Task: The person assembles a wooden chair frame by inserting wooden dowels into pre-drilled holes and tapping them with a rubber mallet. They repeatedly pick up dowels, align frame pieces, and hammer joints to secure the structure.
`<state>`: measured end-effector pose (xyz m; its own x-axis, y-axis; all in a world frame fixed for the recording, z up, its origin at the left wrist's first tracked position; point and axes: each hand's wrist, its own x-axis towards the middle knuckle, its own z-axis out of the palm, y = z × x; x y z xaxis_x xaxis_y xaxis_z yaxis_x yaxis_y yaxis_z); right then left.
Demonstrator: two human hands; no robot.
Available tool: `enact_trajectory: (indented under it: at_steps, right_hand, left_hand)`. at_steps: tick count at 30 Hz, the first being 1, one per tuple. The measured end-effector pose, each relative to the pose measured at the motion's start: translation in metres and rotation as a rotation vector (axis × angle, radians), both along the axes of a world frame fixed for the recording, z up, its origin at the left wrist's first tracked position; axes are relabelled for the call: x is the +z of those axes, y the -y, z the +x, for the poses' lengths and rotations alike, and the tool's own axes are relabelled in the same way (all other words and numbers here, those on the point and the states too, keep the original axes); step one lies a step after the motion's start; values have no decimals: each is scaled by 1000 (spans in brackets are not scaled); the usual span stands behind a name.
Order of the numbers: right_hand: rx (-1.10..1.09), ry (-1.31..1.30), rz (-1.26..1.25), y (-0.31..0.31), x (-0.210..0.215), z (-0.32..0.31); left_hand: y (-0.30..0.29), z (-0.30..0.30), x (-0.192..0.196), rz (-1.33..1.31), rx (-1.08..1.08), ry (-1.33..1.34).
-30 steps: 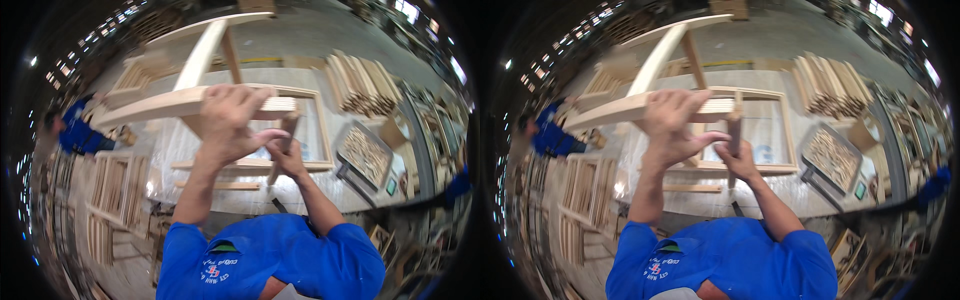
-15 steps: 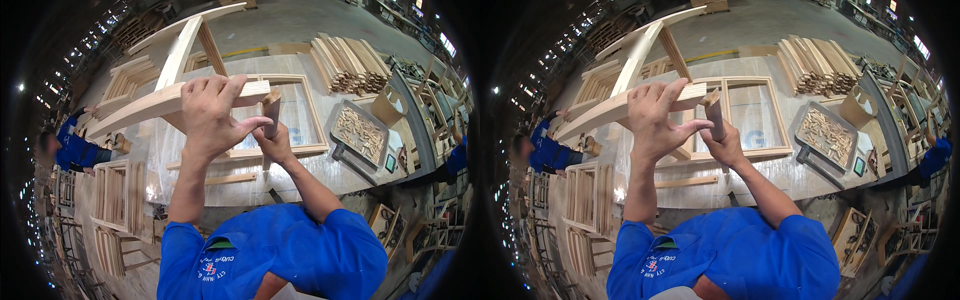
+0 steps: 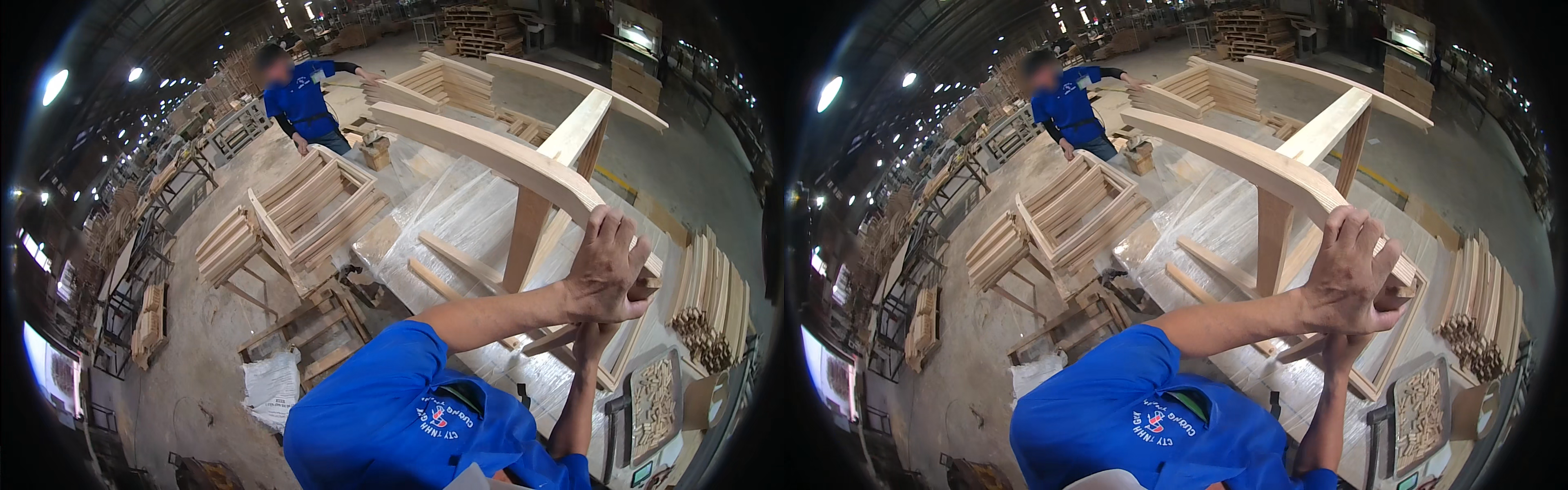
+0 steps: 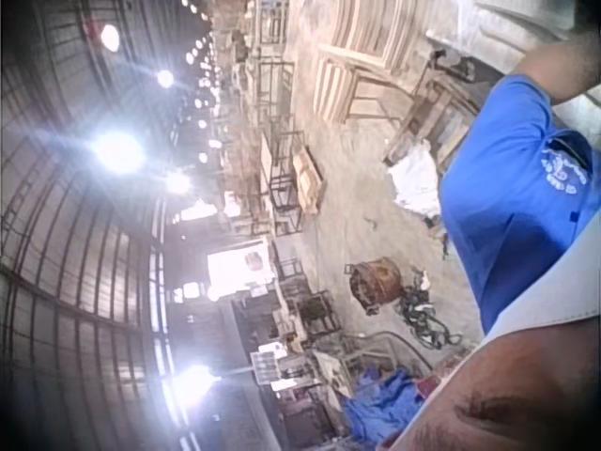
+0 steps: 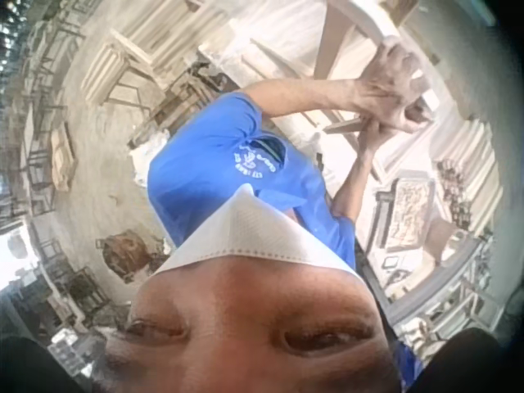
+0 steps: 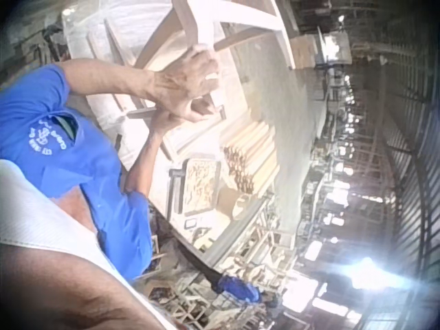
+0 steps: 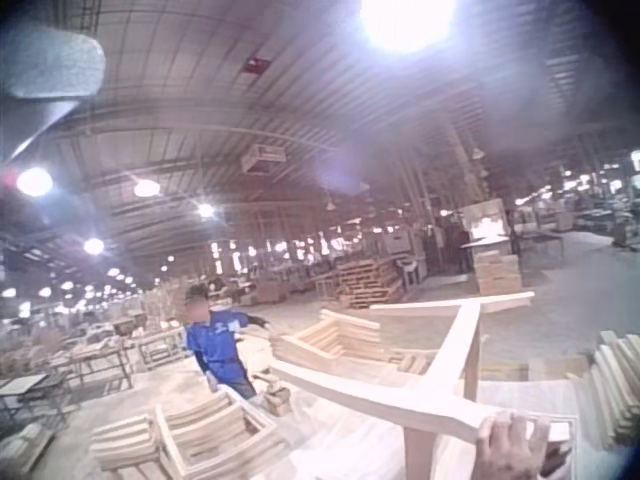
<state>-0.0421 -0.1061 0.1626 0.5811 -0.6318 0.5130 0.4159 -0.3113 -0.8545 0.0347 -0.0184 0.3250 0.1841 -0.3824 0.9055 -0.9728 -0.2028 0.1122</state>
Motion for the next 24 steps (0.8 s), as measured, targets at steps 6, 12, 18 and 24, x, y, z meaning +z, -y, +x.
enact_trajectory:
  at_steps: [6,12,18,24]
  right_hand:
    - [-21,-87,-51,2,3,-5]
    - [22,-93,-36,9,18,3]
    - [13,-120,-191,13,17,8]
    - [136,-276,-293,30,27,-18]
  left_hand:
    - [4,2,1,-48,12,-11]
    - [9,4,0,-63,-2,-20]
    - [9,1,-2,-46,2,-30]
    - [12,7,-29,-144,-144,66]
